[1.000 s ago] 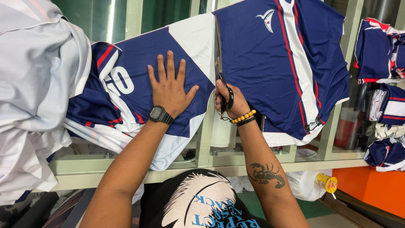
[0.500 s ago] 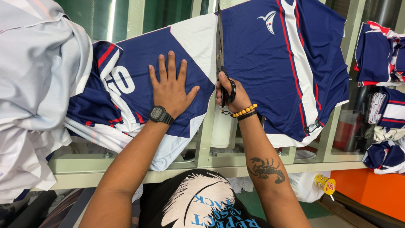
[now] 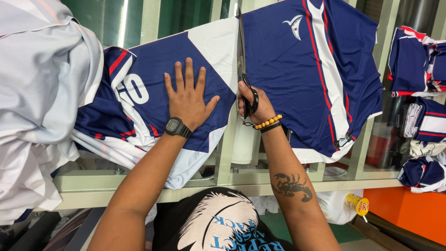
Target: The person uses large shears to cut a blue and white jersey laid flat on a glass table. They trim the side seams and edges, separating the garment into pieces. The cut sections are moved aside as the cutting progresses.
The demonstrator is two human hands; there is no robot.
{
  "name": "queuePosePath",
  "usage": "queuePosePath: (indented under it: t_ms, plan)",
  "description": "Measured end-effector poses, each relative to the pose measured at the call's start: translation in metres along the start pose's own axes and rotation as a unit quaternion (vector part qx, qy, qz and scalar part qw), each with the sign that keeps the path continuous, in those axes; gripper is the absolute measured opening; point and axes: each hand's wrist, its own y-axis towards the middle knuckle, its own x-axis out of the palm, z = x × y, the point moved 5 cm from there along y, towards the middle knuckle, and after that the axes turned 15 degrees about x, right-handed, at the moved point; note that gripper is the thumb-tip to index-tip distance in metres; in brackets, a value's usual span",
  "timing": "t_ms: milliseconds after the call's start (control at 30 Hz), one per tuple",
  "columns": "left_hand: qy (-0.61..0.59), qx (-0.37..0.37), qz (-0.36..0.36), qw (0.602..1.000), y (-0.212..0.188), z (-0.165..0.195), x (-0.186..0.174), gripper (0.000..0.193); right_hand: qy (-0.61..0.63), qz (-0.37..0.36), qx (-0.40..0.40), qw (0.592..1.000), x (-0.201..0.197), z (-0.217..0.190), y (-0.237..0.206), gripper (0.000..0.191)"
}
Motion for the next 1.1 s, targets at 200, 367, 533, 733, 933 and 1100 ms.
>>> queuePosePath:
  t_ms: [200, 367, 533, 733, 933, 1100]
  plan:
    - [-0.002, 0.000, 0.004, 1.000, 0.001, 0.002, -0.003, 0.086, 0.005, -0.020, 0.008, 1.000, -0.003, 0.001, -0.001, 0.051]
    - [-0.001, -0.008, 0.001, 1.000, -0.001, 0.005, -0.012, 0.085, -0.042, -0.044, 0.017, 0.998, -0.028, 0.003, -0.014, 0.054]
    - [0.000, -0.082, -0.040, 0.996, 0.021, 0.031, -0.019, 0.086, -0.132, -0.069, 0.046, 0.988, -0.074, -0.010, -0.017, 0.053]
    - [0.027, -0.138, 0.117, 0.983, 0.070, 0.068, -0.016, 0.084, -0.206, -0.170, 0.051, 0.962, -0.125, -0.047, 0.008, 0.050]
    - [0.060, -0.159, 0.087, 0.982, 0.074, 0.075, 0.003, 0.082, -0.234, -0.256, 0.041, 0.937, -0.160, -0.076, 0.036, 0.046]
    - [0.068, -0.172, 0.072, 0.980, 0.081, 0.080, 0.010, 0.081, -0.246, -0.293, 0.049, 0.923, -0.177, -0.087, 0.054, 0.048]
